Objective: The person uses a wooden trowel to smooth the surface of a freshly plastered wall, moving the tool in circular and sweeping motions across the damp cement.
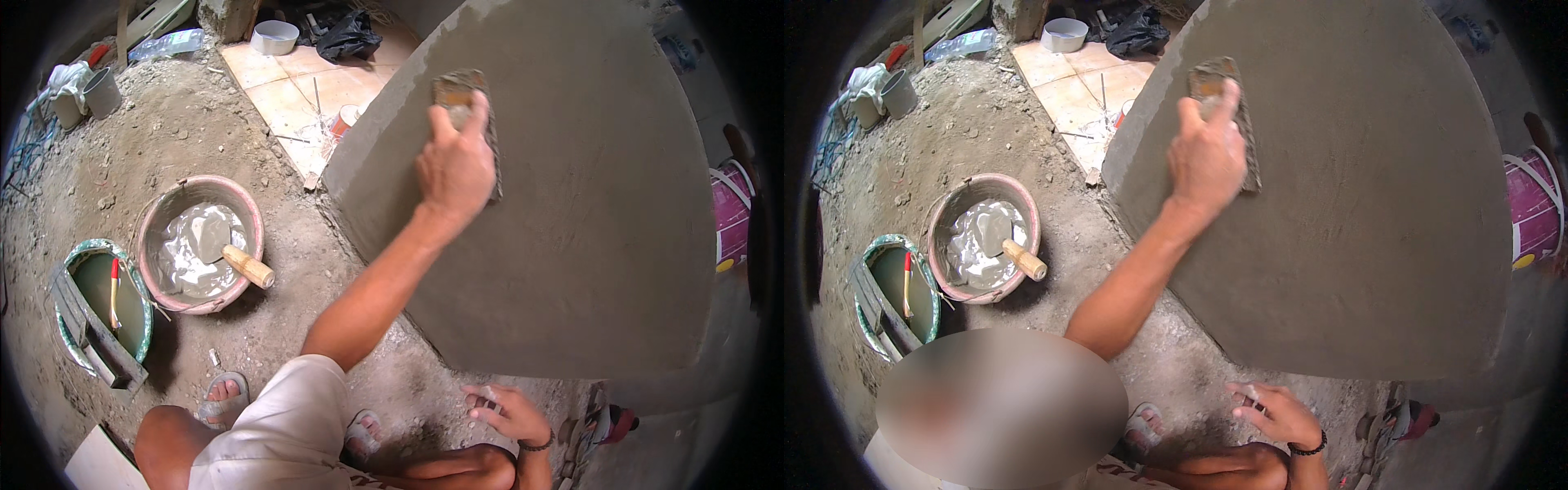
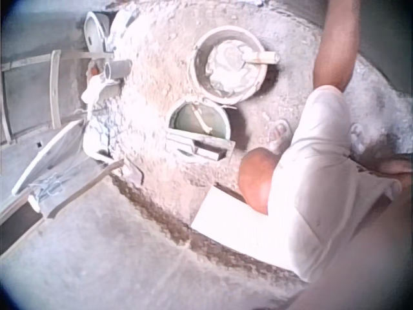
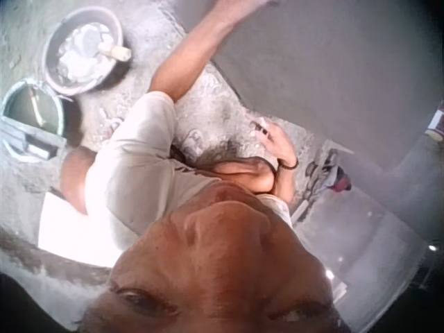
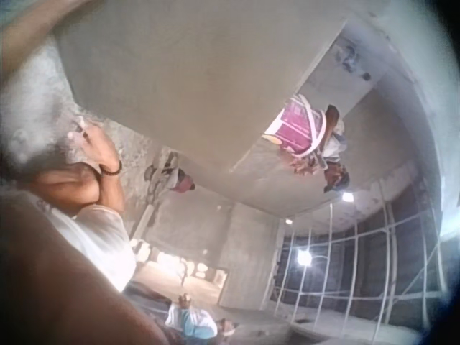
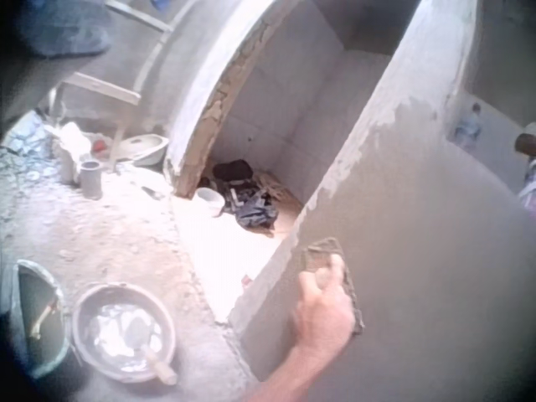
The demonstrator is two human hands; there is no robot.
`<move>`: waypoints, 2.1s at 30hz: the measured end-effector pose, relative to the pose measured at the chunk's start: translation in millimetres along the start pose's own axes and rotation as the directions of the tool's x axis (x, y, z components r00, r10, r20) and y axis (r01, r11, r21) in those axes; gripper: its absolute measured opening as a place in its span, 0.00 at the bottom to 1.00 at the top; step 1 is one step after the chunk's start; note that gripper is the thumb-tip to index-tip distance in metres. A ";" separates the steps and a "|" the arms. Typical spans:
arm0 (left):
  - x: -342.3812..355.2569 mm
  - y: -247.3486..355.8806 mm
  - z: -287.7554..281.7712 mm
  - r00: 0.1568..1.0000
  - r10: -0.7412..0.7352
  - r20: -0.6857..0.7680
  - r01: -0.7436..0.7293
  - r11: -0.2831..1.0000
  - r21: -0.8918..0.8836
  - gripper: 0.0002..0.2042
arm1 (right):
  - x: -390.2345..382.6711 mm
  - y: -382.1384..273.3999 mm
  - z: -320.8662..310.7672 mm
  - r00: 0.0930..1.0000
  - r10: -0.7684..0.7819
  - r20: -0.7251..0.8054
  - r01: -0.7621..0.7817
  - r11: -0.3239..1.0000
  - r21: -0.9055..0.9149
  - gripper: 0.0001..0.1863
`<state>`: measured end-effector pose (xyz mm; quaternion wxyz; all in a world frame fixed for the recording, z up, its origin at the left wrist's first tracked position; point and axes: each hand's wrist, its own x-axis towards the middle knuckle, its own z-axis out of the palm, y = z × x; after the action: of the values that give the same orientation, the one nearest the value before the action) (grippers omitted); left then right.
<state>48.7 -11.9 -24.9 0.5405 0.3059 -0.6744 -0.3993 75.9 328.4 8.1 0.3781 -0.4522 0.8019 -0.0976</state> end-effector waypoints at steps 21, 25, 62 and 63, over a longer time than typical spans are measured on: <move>-99.1 -15.2 30.7 0.964 0.252 0.088 -0.248 0.967 -0.062 0.30 | -6.3 -13.0 -5.8 0.982 -0.021 -0.190 0.003 0.995 -0.096 0.22; -94.5 -49.5 21.4 0.987 0.154 0.050 -0.156 0.987 0.031 0.30 | 6.8 -34.6 -6.4 0.987 -0.104 -0.126 0.093 0.992 -0.089 0.23; -202.5 -86.4 50.3 0.943 0.307 0.128 -0.323 0.936 0.135 0.29 | -34.6 0.4 11.2 0.999 -0.032 0.000 0.032 0.999 -0.026 0.25; -193.5 -86.1 48.5 0.969 0.200 0.148 -0.212 0.975 0.071 0.29 | -39.6 1.5 12.2 0.999 -0.044 0.020 0.044 0.999 -0.010 0.25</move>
<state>44.1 119.0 -198.3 0.5168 0.2287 -0.7553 -0.3319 95.4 363.2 19.4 0.3812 -0.4727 0.7885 -0.0972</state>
